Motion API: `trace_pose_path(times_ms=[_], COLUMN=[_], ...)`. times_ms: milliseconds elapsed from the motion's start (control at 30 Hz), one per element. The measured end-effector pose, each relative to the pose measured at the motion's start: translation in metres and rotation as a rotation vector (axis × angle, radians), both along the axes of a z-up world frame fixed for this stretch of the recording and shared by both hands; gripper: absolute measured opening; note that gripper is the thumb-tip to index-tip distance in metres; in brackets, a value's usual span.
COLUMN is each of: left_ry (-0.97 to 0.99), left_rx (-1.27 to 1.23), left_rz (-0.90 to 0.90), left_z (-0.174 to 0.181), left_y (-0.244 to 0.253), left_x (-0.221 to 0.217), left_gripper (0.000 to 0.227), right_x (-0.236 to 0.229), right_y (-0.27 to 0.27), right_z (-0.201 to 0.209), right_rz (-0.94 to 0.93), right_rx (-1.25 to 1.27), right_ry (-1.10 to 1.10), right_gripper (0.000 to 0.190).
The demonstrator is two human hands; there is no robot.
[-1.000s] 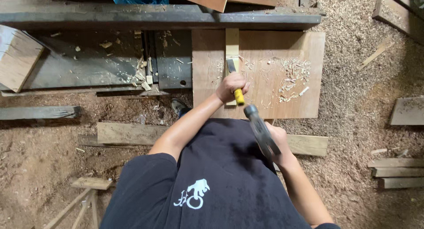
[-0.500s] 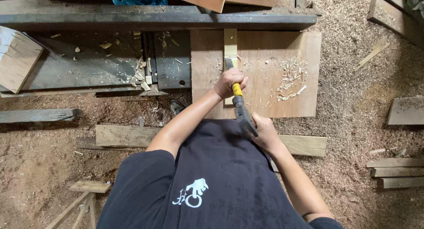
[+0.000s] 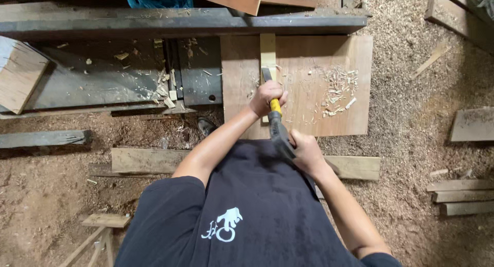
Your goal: The person uses a chisel and hammer to carve a groove into a small wooden plank. They repeatedly strike the chisel to remove wood shavings along a marked line on the plank.
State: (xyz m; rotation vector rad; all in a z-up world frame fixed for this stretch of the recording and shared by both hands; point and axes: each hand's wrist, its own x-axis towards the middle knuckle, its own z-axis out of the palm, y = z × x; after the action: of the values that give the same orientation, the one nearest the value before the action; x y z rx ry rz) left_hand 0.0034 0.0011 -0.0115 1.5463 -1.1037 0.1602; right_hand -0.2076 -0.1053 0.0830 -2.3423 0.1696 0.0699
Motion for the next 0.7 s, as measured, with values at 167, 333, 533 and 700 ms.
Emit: trace_pose_path(times_ms=[167, 333, 533, 700], left_ry=[-0.095, -0.234, -0.105, -0.082], left_rx=[-0.01, 0.032, 0.013, 0.032], left_rz=[-0.095, -0.209, -0.137, -0.078], left_z=[-0.01, -0.013, 0.007, 0.017], left_y=[0.007, 0.011, 0.01, 0.014], left_x=[-0.007, -0.009, -0.007, -0.005], left_gripper=[0.036, 0.024, 0.032, 0.036], right_x=[-0.009, -0.009, -0.009, -0.008], right_y=[0.006, 0.001, -0.003, -0.001], right_z=[0.019, 0.037, 0.05, 0.049], right_rz=[-0.053, -0.095, -0.113, -0.086], right_rx=[0.177, 0.133, 0.166, 0.138], right_ry=[0.021, -0.042, -0.061, -0.028], right_gripper=[0.014, 0.008, 0.013, 0.006])
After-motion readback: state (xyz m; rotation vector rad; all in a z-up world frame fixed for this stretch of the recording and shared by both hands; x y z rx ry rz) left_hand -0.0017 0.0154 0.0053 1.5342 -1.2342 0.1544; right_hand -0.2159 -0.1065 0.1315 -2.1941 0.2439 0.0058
